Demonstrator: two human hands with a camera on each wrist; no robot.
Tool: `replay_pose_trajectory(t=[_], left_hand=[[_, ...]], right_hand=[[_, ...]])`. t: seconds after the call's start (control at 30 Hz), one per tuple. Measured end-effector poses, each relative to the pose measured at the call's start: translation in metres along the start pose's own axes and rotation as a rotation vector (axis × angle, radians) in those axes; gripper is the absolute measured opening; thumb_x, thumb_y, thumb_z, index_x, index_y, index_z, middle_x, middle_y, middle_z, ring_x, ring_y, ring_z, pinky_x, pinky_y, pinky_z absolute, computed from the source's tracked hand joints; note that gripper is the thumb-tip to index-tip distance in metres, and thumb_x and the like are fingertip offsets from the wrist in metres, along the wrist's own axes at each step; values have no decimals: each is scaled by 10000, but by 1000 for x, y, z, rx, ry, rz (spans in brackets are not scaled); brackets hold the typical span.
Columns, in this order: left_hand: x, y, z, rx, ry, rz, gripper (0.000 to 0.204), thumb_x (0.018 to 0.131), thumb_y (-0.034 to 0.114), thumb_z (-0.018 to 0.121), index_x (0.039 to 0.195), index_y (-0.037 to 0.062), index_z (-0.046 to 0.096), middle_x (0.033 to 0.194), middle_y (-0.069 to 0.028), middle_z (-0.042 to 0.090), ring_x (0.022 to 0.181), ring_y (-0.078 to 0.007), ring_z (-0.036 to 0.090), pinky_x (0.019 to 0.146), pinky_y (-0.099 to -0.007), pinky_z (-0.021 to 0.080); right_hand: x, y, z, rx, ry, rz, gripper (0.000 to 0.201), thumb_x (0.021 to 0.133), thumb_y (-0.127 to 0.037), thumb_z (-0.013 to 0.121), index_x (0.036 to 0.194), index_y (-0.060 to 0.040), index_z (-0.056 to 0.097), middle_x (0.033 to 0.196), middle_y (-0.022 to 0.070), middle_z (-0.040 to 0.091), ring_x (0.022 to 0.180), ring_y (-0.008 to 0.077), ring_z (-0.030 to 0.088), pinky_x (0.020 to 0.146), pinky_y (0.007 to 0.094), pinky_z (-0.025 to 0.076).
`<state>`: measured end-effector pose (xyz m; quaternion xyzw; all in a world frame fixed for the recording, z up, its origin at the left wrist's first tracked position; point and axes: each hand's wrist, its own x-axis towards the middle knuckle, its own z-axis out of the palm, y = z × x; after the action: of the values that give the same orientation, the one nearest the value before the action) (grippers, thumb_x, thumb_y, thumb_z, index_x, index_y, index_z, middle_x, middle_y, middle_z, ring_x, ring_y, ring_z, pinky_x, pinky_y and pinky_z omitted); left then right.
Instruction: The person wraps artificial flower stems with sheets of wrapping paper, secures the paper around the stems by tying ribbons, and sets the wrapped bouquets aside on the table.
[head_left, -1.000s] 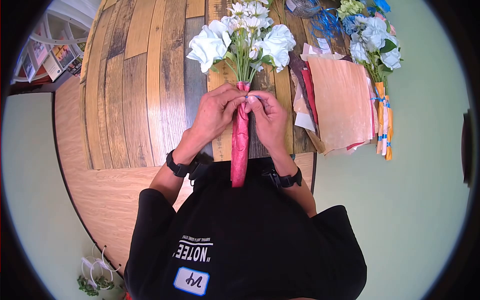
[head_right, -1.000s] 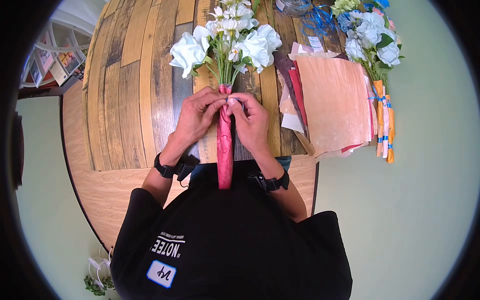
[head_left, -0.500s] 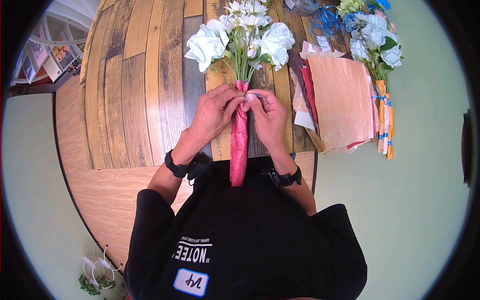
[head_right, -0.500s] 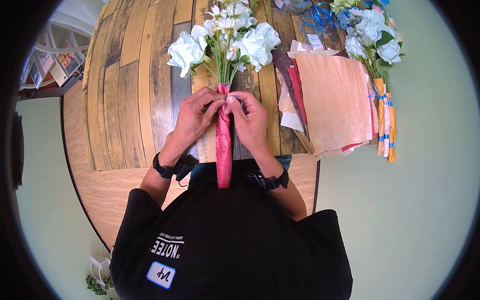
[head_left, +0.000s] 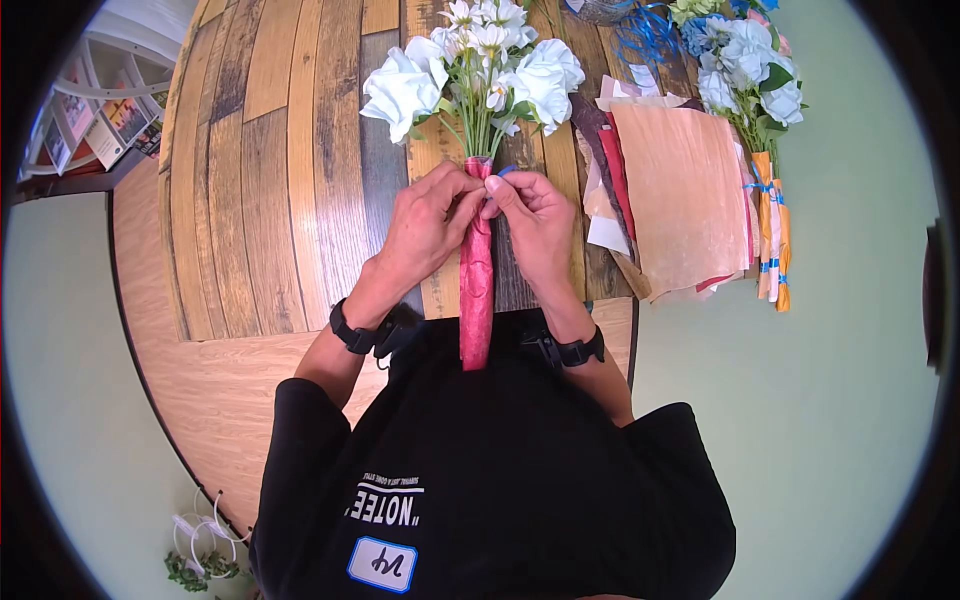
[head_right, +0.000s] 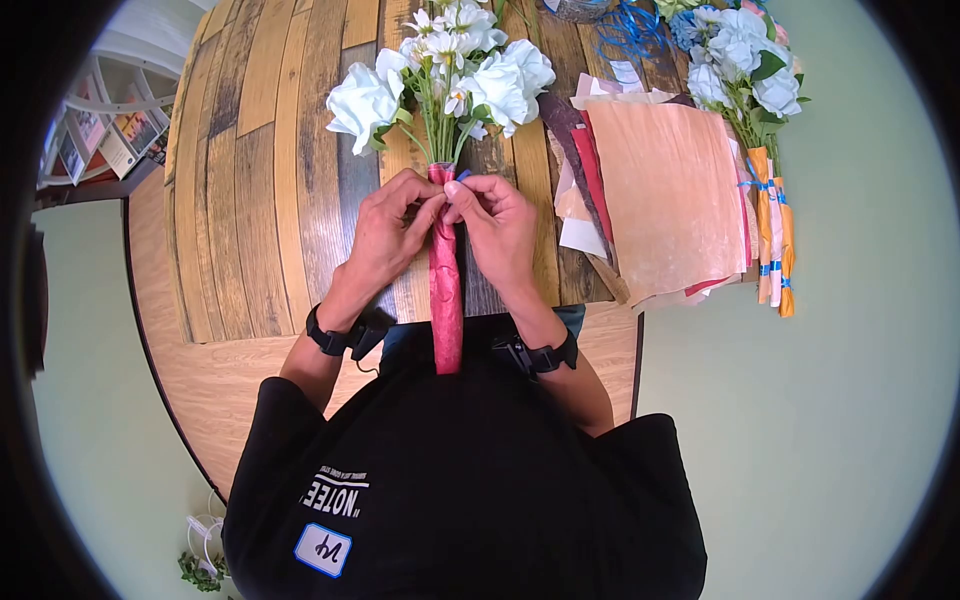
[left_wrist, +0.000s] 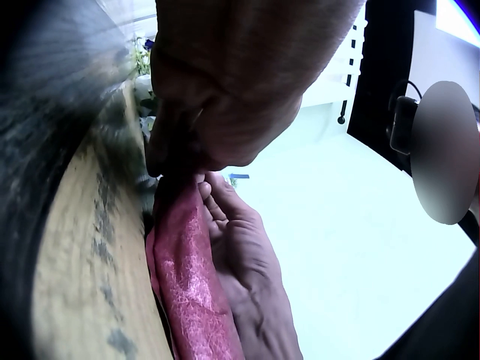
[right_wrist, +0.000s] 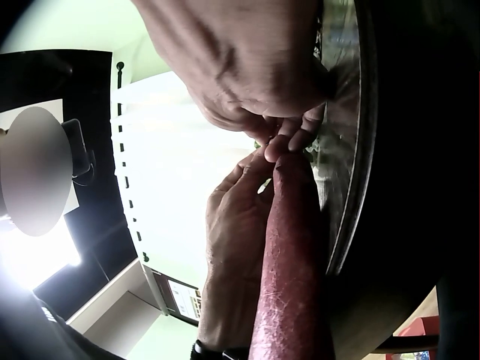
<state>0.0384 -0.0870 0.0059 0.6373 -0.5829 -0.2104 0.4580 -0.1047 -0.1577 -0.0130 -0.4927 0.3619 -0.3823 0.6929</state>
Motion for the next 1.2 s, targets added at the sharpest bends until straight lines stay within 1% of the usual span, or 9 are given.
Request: replay_pose_trajectory(t=[0.27,0.33,0.53,0.63,0.87,0.93,0.97,1.03,1.2], left_hand=[[5,2,-4,-56,-53,-123,78,935,53,673,945,-19,646,854,-105,630,749,-198,655,673,-302,524],[6,0,-2,-110,-18,-118,113,931,76,665,912,-28,626,834,-126,616,681,-253,632,603,-342,497],[7,3,-4,-131,-25,-148,113,934,72,663,928,-36,632,844,-123,629,686,-237,646,608,-337,508],[7,7,-8,-106,-72,-202,87,932,58,680,960,-23,665,884,-107,660,786,-195,661,700,-308,525],[3,1,-9,-95,-48,-127,99,919,48,699,981,-29,708,881,-100,675,792,-207,654,711,-313,515],[3,3,-9,-126,-37,-118,91,907,22,680,973,-35,703,875,-136,659,784,-283,658,713,-358,515],[3,2,-9,-126,-37,-118,91,907,22,680,973,-35,703,875,-136,659,784,-283,658,713,-358,515],[3,-1,-9,-111,-36,-120,113,914,50,709,997,-25,721,866,-100,683,787,-206,651,715,-312,513],[1,-1,-9,-108,-39,-147,110,928,50,687,1010,-13,725,887,-114,708,787,-202,669,724,-310,520]], right_hand=[[-6,2,-2,63,-52,-5,176,952,-41,697,1091,42,630,939,60,691,795,81,644,721,219,529],[-8,2,-3,56,-60,-20,195,948,-27,697,1112,44,622,961,58,687,823,79,644,740,219,531],[-10,4,-1,30,-55,-21,202,941,-21,705,1119,46,634,979,57,688,834,76,638,749,220,530],[-10,0,3,28,-16,-30,173,955,-48,698,1090,51,654,926,50,692,803,73,634,723,214,522],[-7,5,2,-18,12,-55,164,996,-108,656,1051,47,658,812,45,685,737,73,631,687,216,514],[-7,6,1,-40,11,-61,163,1001,-114,647,1045,43,654,817,50,687,737,74,634,686,218,515],[-7,6,1,-47,3,-63,162,1007,-120,637,1040,39,648,818,51,687,737,75,636,685,220,516],[-7,6,1,-53,-3,-65,163,1013,-126,627,1036,35,643,819,53,688,737,76,638,685,222,517],[-7,3,2,-114,-12,-91,160,1020,-125,609,1035,32,633,818,50,685,730,75,635,681,226,517]])
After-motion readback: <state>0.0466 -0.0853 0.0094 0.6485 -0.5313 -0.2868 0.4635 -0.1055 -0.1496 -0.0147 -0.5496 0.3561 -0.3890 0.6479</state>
